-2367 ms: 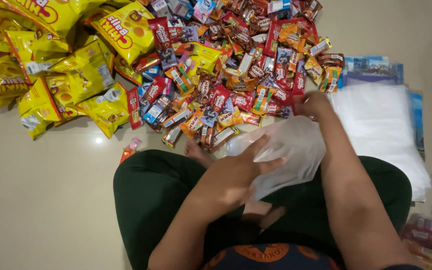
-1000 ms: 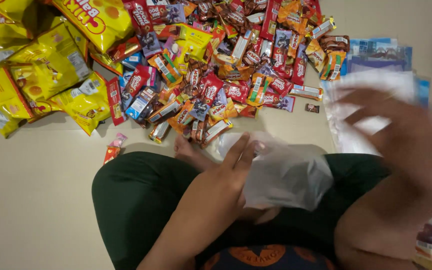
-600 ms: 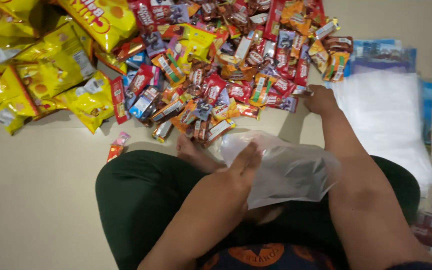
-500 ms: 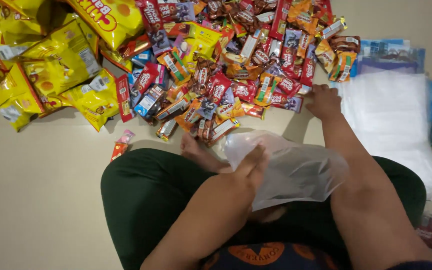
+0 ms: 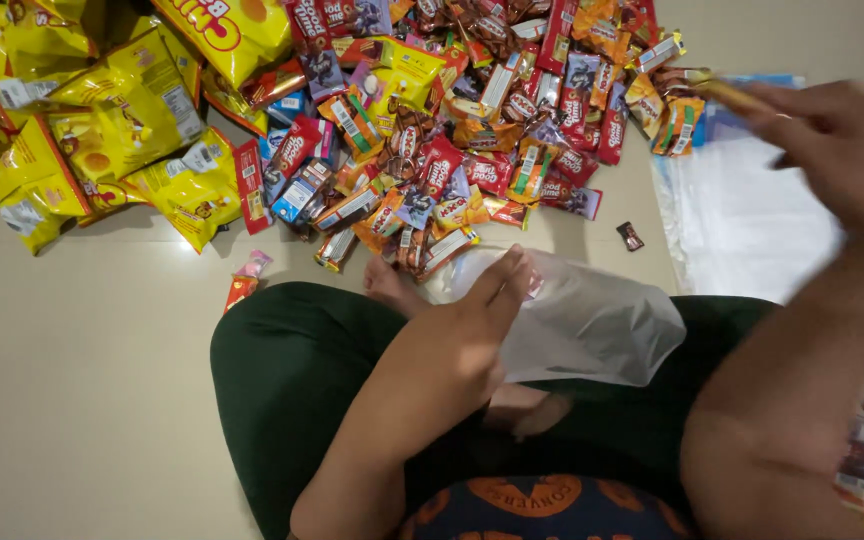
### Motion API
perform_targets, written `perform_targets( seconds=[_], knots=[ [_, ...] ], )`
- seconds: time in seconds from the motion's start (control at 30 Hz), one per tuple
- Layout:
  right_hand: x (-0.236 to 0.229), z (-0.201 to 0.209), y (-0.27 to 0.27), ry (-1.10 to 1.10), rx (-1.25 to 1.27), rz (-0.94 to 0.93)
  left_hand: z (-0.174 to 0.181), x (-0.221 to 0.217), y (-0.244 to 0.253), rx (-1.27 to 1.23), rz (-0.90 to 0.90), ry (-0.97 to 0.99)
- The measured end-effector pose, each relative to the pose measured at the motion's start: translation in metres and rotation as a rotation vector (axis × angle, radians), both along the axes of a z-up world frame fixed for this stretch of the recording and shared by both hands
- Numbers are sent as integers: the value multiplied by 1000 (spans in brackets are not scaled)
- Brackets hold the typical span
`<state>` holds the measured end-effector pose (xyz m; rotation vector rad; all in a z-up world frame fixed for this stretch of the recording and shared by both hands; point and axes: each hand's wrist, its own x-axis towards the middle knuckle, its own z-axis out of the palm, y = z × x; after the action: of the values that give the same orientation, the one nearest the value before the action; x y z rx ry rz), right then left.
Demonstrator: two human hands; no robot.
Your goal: Packing small snack packets and larger yellow snack bags into a clear plastic bag while sitting on the floor.
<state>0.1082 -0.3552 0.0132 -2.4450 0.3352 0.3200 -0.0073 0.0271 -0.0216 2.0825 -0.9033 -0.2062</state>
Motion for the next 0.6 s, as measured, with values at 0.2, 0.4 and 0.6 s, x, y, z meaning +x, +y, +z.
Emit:
perform_targets(
  seconds=[0.2, 0.4, 0.6],
  knots=[
    [-129, 54, 33, -340, 57, 271, 7, 0, 0, 50, -36, 72],
    [-124, 47, 118, -405, -210, 793, 2, 3, 4, 49, -44, 148],
    [-105, -9, 129, -519, -607, 751, 7, 7, 4, 129, 15, 172]
  ],
)
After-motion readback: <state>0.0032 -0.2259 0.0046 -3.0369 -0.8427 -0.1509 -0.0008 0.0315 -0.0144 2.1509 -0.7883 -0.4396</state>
